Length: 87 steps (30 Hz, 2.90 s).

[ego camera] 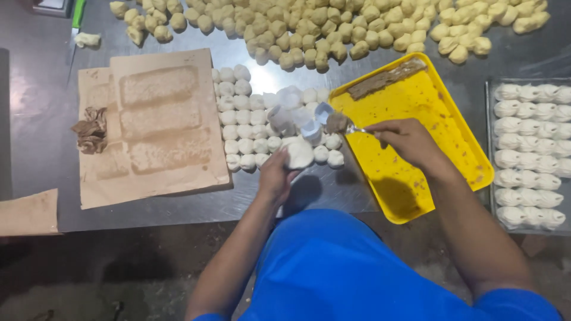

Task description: The person prepares dumplings by flattening dough balls, scooping filling onto the dough with a spoon, folding and pinching the dough closed by hand, and placing the finished dumplings onto a metal tray.

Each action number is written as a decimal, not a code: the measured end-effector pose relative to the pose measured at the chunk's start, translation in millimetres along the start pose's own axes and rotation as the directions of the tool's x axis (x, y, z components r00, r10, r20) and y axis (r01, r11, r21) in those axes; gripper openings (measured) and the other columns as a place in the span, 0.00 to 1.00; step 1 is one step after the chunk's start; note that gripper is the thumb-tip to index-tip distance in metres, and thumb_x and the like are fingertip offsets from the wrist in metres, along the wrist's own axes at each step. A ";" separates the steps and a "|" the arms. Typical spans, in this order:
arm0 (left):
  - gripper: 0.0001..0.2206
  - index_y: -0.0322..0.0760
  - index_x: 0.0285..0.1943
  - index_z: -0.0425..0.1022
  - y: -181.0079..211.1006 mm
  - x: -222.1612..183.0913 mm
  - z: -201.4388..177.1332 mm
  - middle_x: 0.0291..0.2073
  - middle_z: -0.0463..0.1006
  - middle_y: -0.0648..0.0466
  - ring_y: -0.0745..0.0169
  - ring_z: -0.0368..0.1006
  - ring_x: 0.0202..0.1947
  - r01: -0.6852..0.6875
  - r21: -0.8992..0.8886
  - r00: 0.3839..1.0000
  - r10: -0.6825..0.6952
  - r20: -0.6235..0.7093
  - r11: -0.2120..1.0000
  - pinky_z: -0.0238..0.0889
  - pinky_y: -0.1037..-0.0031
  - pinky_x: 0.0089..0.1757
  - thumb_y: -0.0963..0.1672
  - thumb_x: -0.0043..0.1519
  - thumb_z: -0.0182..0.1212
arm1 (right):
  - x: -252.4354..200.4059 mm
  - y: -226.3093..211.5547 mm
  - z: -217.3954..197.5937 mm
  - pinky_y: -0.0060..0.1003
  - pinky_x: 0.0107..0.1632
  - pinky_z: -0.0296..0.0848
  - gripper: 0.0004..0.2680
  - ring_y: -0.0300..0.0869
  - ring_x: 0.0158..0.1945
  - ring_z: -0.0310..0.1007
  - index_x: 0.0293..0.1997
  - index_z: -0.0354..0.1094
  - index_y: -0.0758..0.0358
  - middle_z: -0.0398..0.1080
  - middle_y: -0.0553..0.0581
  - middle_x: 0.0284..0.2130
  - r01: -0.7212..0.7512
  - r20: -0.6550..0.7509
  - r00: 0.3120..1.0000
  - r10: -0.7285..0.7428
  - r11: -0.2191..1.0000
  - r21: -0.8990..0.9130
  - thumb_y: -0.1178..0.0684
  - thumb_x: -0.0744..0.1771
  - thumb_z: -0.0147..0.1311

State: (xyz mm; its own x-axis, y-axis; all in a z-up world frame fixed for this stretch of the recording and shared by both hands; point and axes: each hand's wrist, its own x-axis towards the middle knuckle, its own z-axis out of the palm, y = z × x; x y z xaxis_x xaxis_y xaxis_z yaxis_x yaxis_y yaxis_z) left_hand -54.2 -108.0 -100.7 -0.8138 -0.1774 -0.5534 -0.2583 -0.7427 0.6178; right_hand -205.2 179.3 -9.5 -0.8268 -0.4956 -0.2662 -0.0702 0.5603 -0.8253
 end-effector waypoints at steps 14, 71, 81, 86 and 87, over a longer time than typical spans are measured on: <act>0.23 0.26 0.64 0.69 -21.0 -19.6 77.7 0.47 0.80 0.47 0.63 0.79 0.43 0.024 0.177 0.961 -0.072 0.267 0.984 0.76 0.70 0.44 0.43 0.62 0.65 | -82.0 -77.6 9.4 0.49 0.43 0.74 0.11 0.53 0.43 0.78 0.50 0.78 0.47 0.78 0.56 0.37 0.124 0.060 0.992 -0.113 0.725 -0.677 0.51 0.65 0.52; 0.35 0.36 0.79 0.47 73.3 -125.3 114.1 0.38 0.80 0.40 0.41 0.79 0.36 -0.679 0.731 0.648 0.415 0.639 -0.065 0.71 0.56 0.37 0.39 0.64 0.63 | -77.5 -96.0 47.6 0.43 0.44 0.74 0.12 0.52 0.41 0.75 0.52 0.68 0.62 0.72 0.58 0.39 0.642 -0.069 0.647 -0.759 0.592 -0.487 0.61 0.65 0.62; 0.35 0.38 0.79 0.45 86.5 -115.9 114.9 0.51 0.79 0.37 0.40 0.80 0.45 -0.762 0.647 0.588 0.447 0.674 0.028 0.73 0.58 0.44 0.38 0.64 0.59 | -76.4 -120.0 34.1 0.44 0.45 0.75 0.11 0.52 0.44 0.75 0.51 0.70 0.65 0.73 0.57 0.41 0.609 -0.067 0.667 -0.742 0.594 -0.525 0.58 0.65 0.62; 0.33 0.39 0.78 0.50 86.0 -120.1 109.9 0.45 0.82 0.42 0.43 0.81 0.44 -0.732 0.681 0.615 0.456 0.643 0.026 0.74 0.60 0.43 0.37 0.64 0.60 | -77.3 -120.6 37.3 0.43 0.43 0.75 0.09 0.50 0.42 0.75 0.48 0.71 0.62 0.73 0.56 0.39 0.591 -0.039 0.678 -0.734 0.576 -0.565 0.58 0.65 0.62; 0.32 0.39 0.78 0.51 84.3 -120.9 111.9 0.44 0.82 0.42 0.43 0.81 0.44 -0.756 0.654 0.562 0.481 0.673 -0.032 0.74 0.60 0.43 0.37 0.64 0.60 | -78.3 -124.5 35.7 0.43 0.42 0.74 0.09 0.50 0.41 0.75 0.47 0.71 0.62 0.72 0.56 0.39 0.591 -0.030 0.672 -0.740 0.560 -0.580 0.58 0.65 0.63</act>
State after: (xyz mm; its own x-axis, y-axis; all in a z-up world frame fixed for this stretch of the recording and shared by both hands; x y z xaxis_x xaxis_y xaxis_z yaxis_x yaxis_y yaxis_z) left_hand -35.9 -76.9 80.8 -0.9319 -0.0225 0.3621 0.2829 0.5799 0.7640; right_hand -111.9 124.6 96.3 -0.5203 -0.7276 0.4471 -0.8519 0.4061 -0.3306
